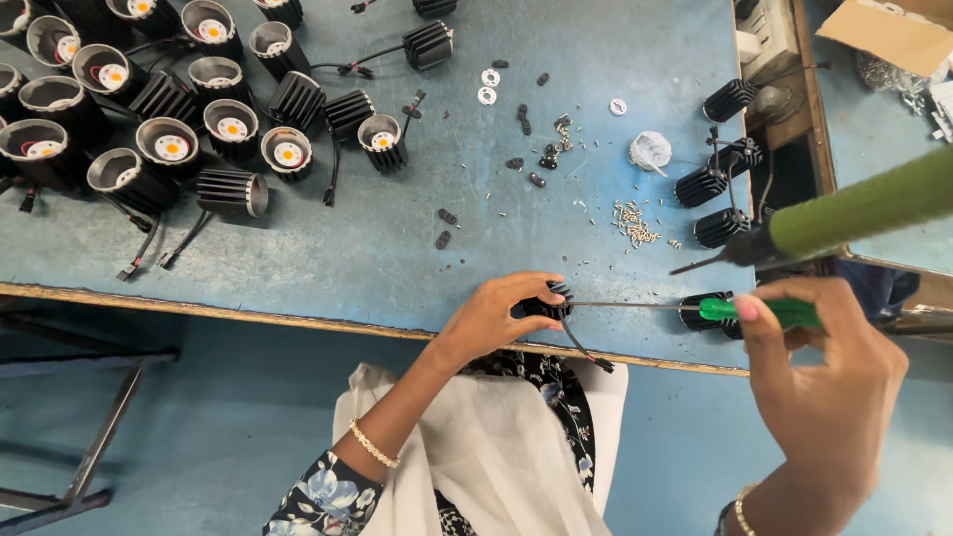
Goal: The person assembles a lighting component by inserting wires into a black housing, positioning a circuit board, and securing the assembly using a manual screwdriver and a powered screwdriver.
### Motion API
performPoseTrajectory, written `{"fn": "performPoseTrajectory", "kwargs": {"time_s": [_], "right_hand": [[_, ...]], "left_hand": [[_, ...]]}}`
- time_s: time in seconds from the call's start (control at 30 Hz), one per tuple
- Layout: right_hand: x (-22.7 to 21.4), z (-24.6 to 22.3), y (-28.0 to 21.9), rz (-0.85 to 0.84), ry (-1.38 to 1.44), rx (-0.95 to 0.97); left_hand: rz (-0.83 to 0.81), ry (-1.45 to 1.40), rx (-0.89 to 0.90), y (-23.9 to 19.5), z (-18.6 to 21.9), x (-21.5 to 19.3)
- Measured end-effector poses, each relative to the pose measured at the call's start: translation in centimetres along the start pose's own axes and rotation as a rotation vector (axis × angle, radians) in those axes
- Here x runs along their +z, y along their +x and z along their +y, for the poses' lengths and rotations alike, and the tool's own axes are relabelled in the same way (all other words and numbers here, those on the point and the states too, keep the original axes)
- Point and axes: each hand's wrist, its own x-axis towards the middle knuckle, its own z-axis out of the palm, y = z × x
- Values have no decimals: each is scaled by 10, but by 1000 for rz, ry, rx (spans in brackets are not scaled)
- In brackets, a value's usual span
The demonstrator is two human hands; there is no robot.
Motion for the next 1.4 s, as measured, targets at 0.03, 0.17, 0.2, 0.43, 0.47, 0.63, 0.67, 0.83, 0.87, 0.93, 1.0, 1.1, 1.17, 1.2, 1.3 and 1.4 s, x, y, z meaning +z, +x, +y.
{"fn": "performPoseTrajectory", "kwargs": {"time_s": [0.03, 0.17, 0.2, 0.43, 0.47, 0.63, 0.67, 0.83, 0.87, 0.93, 1.0, 1.1, 1.17, 1.2, 1.3, 1.4], "right_hand": [[0, -2, 4, -10, -49, -24], [-4, -1, 27, -152, -113, -94], [-6, 0, 32, -208, -109, -111], [-15, 4, 64, -602, 148, -451], [-17, 1, 66, -636, 121, -409], [-15, -20, 64, -490, -277, -124], [-12, -24, 62, -443, -375, -70], [16, -26, 62, -196, 138, -221], [24, -24, 63, -187, 391, -214], [41, -19, 57, -93, 867, -142], [57, -14, 43, 73, 1170, -50], [73, 4, 34, 234, 1151, -55], [77, 20, 32, 191, 1115, -63], [77, 29, 33, 111, 1176, -72], [71, 59, 51, -166, 1457, -124], [71, 75, 72, -371, 1738, -221]], "left_hand": [[-5, -12, -17, 0, 0, 0], [17, -14, 34, 0, 0, -1], [5, -32, 11, 0, 0, -1], [-25, -106, -48, 0, 1, -3], [-29, -99, -61, 1, 1, -3], [-26, -63, -27, 3, 2, -3], [-21, -67, -24, 2, 2, -3], [-12, -71, -29, 1, 3, -3], [-16, -75, -40, 0, 4, -3], [-19, -83, -63, 0, 5, -4], [-21, -100, -38, 1, 4, -3], [-35, -118, -40, 0, 0, -2], [-38, -116, -60, 0, -3, -1], [-39, -112, -71, 1, -4, 0], [-34, -93, -41, 0, -6, 2], [-31, -80, -41, 0, -4, 1]]}}
